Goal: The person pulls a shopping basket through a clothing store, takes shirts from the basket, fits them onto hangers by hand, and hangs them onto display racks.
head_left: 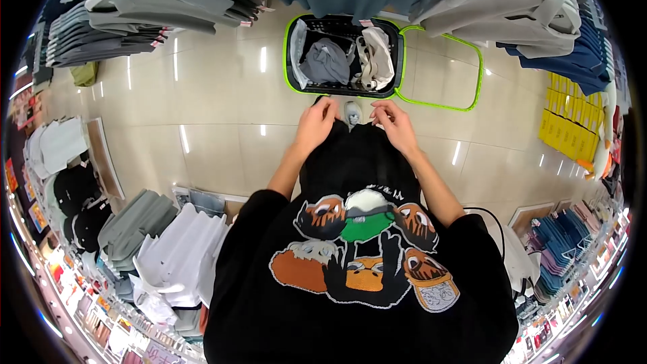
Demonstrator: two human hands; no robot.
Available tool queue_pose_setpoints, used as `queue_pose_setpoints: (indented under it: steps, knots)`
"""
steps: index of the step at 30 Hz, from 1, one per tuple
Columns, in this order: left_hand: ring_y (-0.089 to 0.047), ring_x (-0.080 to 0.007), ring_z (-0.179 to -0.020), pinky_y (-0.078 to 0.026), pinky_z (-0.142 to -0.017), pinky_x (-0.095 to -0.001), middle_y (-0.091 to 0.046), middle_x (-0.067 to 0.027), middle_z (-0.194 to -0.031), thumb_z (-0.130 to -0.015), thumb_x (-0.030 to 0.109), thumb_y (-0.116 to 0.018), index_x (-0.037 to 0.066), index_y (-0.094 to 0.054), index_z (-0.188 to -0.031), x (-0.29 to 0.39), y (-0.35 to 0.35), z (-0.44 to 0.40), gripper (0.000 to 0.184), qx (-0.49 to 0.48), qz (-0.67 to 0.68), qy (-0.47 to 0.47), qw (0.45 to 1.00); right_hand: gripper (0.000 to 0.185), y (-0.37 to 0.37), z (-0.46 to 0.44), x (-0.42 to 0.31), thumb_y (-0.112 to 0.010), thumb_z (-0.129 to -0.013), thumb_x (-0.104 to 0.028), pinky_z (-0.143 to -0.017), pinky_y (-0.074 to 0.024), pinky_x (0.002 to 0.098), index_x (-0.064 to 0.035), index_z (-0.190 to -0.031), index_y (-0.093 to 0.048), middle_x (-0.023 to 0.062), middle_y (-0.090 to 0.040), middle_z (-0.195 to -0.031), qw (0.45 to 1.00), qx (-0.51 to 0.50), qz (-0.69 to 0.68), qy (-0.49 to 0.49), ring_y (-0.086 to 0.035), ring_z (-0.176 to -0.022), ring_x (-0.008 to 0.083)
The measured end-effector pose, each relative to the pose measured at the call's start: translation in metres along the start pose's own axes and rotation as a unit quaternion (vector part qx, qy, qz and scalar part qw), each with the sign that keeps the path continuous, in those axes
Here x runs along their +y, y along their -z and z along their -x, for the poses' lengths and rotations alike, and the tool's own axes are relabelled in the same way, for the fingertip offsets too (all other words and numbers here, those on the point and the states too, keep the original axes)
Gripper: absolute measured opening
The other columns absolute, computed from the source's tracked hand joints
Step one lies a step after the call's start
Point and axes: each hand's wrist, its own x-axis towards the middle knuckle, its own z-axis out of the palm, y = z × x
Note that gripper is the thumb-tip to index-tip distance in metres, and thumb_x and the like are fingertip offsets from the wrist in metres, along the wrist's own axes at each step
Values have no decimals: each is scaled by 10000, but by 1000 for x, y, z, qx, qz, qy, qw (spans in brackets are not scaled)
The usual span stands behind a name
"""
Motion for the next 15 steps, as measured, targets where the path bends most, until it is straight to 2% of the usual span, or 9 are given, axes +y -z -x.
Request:
queue_pose_setpoints:
  steps: [4, 6, 7, 8, 10, 11, 12, 14, 15]
  knots:
    - [-612, -113, -771, -500, -749, -256, -665, -62, -847, -1051, 134, -511, -23, -629, -1056, -15, -52, 26, 197, 5, 151, 52, 987, 205, 34, -7, 74, -533, -1027, -132, -761, -534, 309, -16, -1170, -624, 74, -706, -908, 999, 30, 13, -3, -670, -799, 155]
    - [-618, -118, -783, -499, -758, -256, -668, -68, -853, -1055, 139, -509, -26, -623, -1062, -8, -74, 37, 202, 2, 139, 57, 989, 204, 47, -5, 114, -526, -1028, -136, -777, -537, 317, -23, -1164, -628, 91, -704, -896, 996, 40, 77, -10, -691, -810, 183]
    - [-624, -123, -785, -502, -759, -263, -671, -71, -857, -1057, 142, -505, -26, -617, -1076, -14, -86, 40, 203, -8, 137, 67, 988, 182, 55, -7, 128, -543, -1008, -131, -799, -541, 355, -38, -1131, -639, 102, -710, -903, 995, 44, 87, -20, -707, -849, 235]
    - [-629, -123, -794, -504, -761, -263, -674, -72, -859, -1057, 141, -503, -24, -616, -1082, -20, -97, 43, 201, -23, 144, 72, 987, 182, 62, -10, 145, -543, -1008, -131, -799, -541, 355, -38, -1131, -639, 102, -710, -903, 995, 55, 78, -28, -707, -849, 235]
    - [-633, -119, -799, -508, -762, -260, -673, -64, -855, -1058, 142, -503, -19, -617, -1082, -33, -117, 45, 199, -54, 141, 87, 985, 173, 82, -25, 185, -570, -976, -138, -820, -542, 406, -44, -1103, -640, 102, -715, -920, 969, 39, 243, -22, -696, -898, 283]
    - [-634, -117, -799, -510, -763, -260, -673, -58, -854, -1058, 143, -501, -15, -619, -1084, -40, -125, 46, 198, -69, 137, 93, 984, 187, 93, -34, 207, -597, -934, -138, -878, -526, 453, -55, -1095, -644, 109, -697, -1087, 957, 12, 286, -51, -650, -1041, 309]
    - [-636, -115, -799, -513, -763, -260, -672, -53, -852, -1059, 144, -500, -10, -620, -1085, -44, -131, 45, 197, -84, 132, 99, 983, 187, 105, -43, 233, -597, -934, -138, -878, -526, 453, -55, -1095, -644, 109, -697, -1087, 958, 16, 281, -54, -650, -1041, 309]
    - [-649, -117, -815, -519, -782, -267, -679, -44, -854, -1057, 158, -512, -10, -633, -1076, -51, -141, 38, 208, -104, 105, 134, 980, 266, 127, -63, 278, -607, -909, -135, -956, -496, 459, -68, -1166, -623, 108, -613, -1288, 892, 26, 447, -65, -588, -1170, 304]
    - [-651, -119, -817, -519, -784, -267, -680, -44, -854, -1056, 161, -516, -11, -635, -1075, -53, -143, 35, 210, -105, 103, 135, 980, 321, 135, -73, 292, -614, -897, -136, -1024, -455, 466, -78, -1212, -601, 99, -569, -1340, 883, 48, 454, -111, -543, -1234, 299]
